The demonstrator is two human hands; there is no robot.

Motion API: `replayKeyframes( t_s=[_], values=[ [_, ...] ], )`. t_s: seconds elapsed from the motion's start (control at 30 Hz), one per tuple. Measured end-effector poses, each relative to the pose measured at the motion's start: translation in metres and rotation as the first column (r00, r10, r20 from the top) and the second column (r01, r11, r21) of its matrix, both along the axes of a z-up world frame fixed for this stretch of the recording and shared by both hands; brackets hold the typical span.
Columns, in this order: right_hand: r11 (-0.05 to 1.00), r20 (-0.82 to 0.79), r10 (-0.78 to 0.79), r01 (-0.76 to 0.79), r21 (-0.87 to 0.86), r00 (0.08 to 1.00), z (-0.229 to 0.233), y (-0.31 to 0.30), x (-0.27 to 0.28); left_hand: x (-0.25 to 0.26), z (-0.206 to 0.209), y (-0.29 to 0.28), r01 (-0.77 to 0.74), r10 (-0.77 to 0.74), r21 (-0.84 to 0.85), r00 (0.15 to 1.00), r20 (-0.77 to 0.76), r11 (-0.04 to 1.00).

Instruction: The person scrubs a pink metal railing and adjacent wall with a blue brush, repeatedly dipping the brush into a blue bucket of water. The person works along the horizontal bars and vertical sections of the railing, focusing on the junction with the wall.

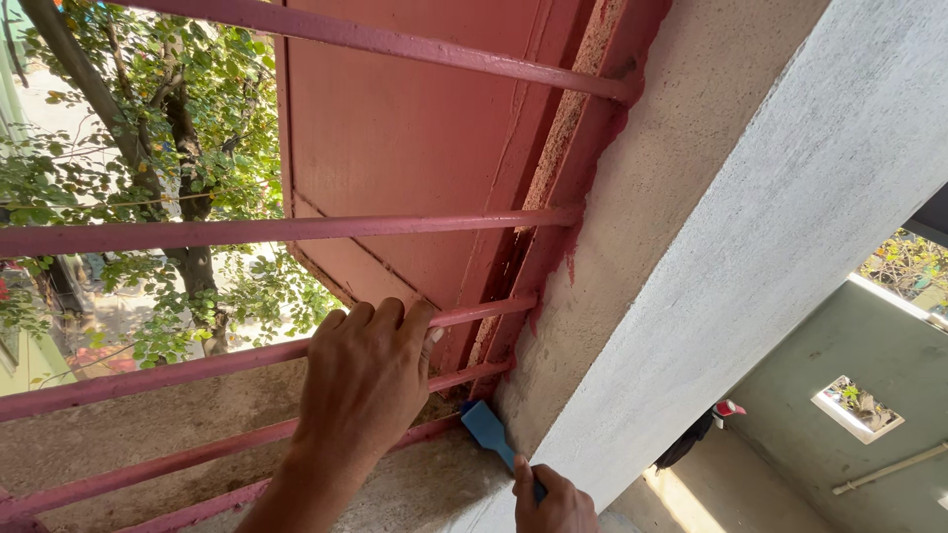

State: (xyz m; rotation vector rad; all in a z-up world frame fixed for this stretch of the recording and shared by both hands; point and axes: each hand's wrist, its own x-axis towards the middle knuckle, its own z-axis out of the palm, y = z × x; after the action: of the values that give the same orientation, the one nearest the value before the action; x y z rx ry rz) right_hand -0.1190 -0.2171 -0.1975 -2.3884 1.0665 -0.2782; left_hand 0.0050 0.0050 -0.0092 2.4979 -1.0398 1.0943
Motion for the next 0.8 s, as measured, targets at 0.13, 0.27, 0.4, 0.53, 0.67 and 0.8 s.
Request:
replayKeyframes(
  t_s=[0.13, 0.27, 0.4, 0.53, 0.67, 0.8],
  values=[
    [0.997, 0.028, 0.075, -0.075, 0.023, 0.997, -0.03, 0.0, -0.005, 0.001, 0.002, 0.001, 0.014, -0.012, 0.026, 0.997, -0.07, 1.0],
    [0.999, 0.451, 0.031, -0.018, -0.032, 0.892, -0.045, -0.018, -0.016, 0.006, 0.004, 0.008, 0.08, -0.079, 0.004, 0.987, -0.143, 0.997],
    [0.939, 0.697, 0.317, -0.109, -0.327, 0.643, -0.008, -0.017, -0.019, -0.002, 0.014, 0.029, 0.045, -0.067, -0.088, 0.962, -0.263, 0.995],
    [0.959, 0.49, 0.188, -0.051, -0.279, 0.851, 0.046, 0.019, -0.003, -0.014, 0.033, 0.056, -0.085, 0.06, -0.044, 0.911, -0.407, 0.995],
    [0.982, 0.371, 0.19, -0.182, -0.058, 0.909, 0.061, 0.056, 0.002, -0.015, 0.029, 0.061, -0.027, -0.002, -0.096, 0.957, -0.291, 0.995],
    [0.99, 0.464, 0.119, -0.071, -0.119, 0.878, 0.072, 0.049, -0.004, -0.013, 0.029, 0.065, 0.0, -0.016, -0.048, 0.943, -0.333, 0.999]
  ],
)
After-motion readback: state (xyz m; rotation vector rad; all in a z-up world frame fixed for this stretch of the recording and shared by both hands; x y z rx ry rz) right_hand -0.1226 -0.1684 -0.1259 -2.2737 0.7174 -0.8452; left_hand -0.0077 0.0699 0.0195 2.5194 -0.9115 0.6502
